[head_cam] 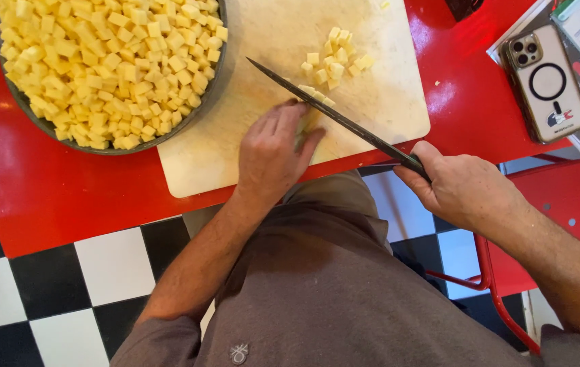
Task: Chopping cheese into small cubes on a cutting board.
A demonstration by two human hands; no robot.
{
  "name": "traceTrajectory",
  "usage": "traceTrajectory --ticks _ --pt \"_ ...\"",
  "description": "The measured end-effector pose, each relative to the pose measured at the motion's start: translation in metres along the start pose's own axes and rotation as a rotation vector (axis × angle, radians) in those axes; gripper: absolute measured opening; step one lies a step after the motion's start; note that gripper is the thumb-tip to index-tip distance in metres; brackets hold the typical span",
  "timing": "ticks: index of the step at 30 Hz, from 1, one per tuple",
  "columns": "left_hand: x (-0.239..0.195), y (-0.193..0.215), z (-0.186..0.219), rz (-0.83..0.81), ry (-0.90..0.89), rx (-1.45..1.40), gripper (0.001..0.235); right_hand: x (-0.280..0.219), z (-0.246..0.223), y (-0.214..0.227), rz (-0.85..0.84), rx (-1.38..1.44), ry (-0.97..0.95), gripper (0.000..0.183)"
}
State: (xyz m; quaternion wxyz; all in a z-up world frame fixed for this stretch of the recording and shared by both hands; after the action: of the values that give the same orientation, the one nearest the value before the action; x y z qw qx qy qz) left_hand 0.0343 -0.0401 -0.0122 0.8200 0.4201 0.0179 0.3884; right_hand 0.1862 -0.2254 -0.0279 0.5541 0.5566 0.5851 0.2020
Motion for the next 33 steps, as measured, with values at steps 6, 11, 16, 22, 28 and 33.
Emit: traceTrajectory --ticks 6,11,16,22,28,33 --pt "0.023 0.022 -0.011 0.037 -0.137 0.153 0.042 0.005 0.004 -0.015 -0.024 0.014 0.034 0.036" --pt "0.031 0.005 -0.034 -0.108 -0.095 0.126 0.045 0.013 0.01 -0.024 -0.009 -0.038 0.019 0.039" --pt "0.027 0.027 -0.002 -0.031 -0.087 0.023 0.038 0.013 0.012 -0.023 0.033 -0.068 0.032 0.039" --pt "0.003 0.01 -0.007 0.035 0.039 -0.08 0.019 0.011 0.017 -0.019 -0.086 0.323 -0.096 0.035" --pt "-0.005 0.014 -0.004 0.06 0.033 -0.066 0.015 -0.002 0.002 -0.004 0.033 0.236 0.019 0.034" --pt "0.0 0.006 -0.012 0.047 0.09 -0.035 0.021 0.0 -0.004 -0.002 0.037 0.096 0.11 0.036"
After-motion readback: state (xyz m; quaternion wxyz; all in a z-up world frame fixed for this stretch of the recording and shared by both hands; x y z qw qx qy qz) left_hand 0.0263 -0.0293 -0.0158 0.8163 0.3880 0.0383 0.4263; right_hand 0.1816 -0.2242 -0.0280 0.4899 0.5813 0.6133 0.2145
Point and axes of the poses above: each hand's wrist, its own x-axis towards the middle knuckle, its own y-axis out of the back of the hand, z = x × y, the point moved 9 cm from there along x, towards the middle knuckle, and after that the axes turned 13 degrees about y, right-handed, at the moved point
